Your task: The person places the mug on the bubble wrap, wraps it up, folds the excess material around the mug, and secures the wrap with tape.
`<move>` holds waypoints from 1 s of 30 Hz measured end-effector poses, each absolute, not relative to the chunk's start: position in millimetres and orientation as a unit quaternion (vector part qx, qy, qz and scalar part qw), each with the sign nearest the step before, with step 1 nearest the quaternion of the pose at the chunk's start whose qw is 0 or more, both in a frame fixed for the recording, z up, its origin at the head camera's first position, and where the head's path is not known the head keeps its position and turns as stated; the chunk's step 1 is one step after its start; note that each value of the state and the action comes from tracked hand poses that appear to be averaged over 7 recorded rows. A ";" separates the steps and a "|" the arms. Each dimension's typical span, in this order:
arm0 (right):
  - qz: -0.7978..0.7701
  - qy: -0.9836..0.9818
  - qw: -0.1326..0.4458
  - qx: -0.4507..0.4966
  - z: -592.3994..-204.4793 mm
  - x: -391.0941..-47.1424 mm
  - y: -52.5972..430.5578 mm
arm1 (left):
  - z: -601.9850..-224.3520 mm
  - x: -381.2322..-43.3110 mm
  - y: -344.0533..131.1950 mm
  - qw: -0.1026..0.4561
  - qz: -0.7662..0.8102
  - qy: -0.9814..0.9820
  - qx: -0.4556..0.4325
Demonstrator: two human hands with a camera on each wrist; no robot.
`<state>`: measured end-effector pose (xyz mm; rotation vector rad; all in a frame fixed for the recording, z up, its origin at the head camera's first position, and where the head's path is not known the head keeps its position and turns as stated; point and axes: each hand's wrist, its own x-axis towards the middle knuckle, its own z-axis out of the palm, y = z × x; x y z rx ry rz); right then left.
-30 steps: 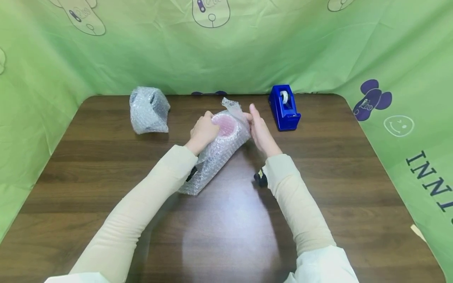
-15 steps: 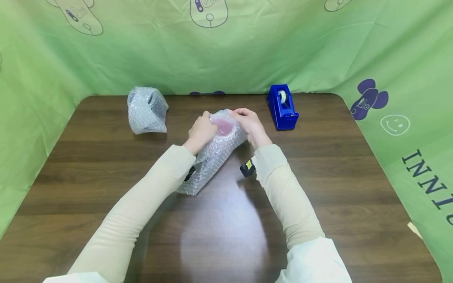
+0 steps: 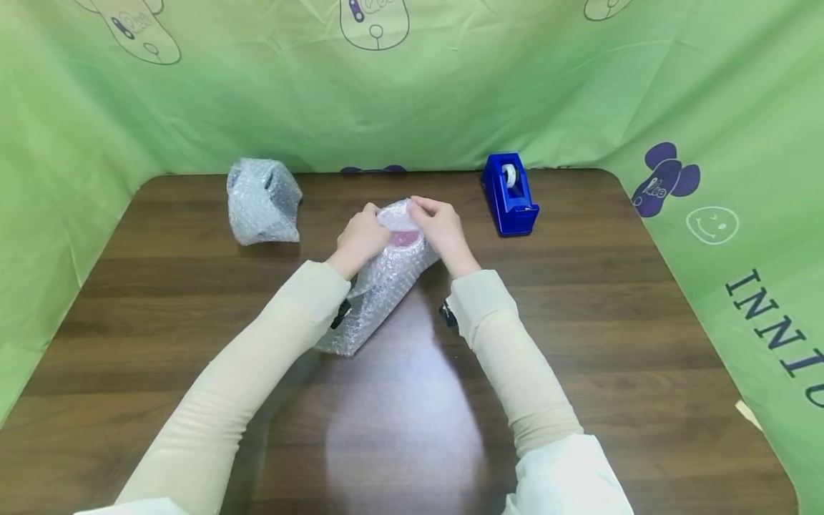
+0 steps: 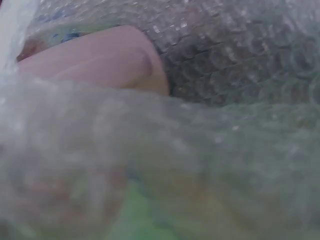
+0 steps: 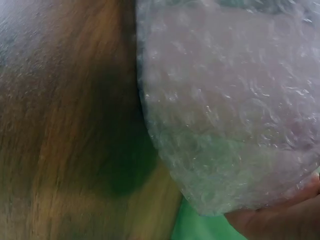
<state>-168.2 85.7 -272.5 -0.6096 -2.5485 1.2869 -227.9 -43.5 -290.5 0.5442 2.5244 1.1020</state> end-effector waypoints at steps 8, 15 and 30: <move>0.423 -0.874 0.118 -0.208 -274.6 -169.8 85.1 | -277.2 -234.4 -58.8 0.254 0.407 0.845 0.238; 0.420 -0.876 0.115 -0.208 -274.8 -169.9 85.5 | -255.8 -236.2 -86.9 0.326 0.412 0.799 0.293; 0.419 -0.877 0.110 -0.210 -273.9 -167.5 86.2 | -308.6 -217.5 -190.3 0.081 0.212 0.857 0.463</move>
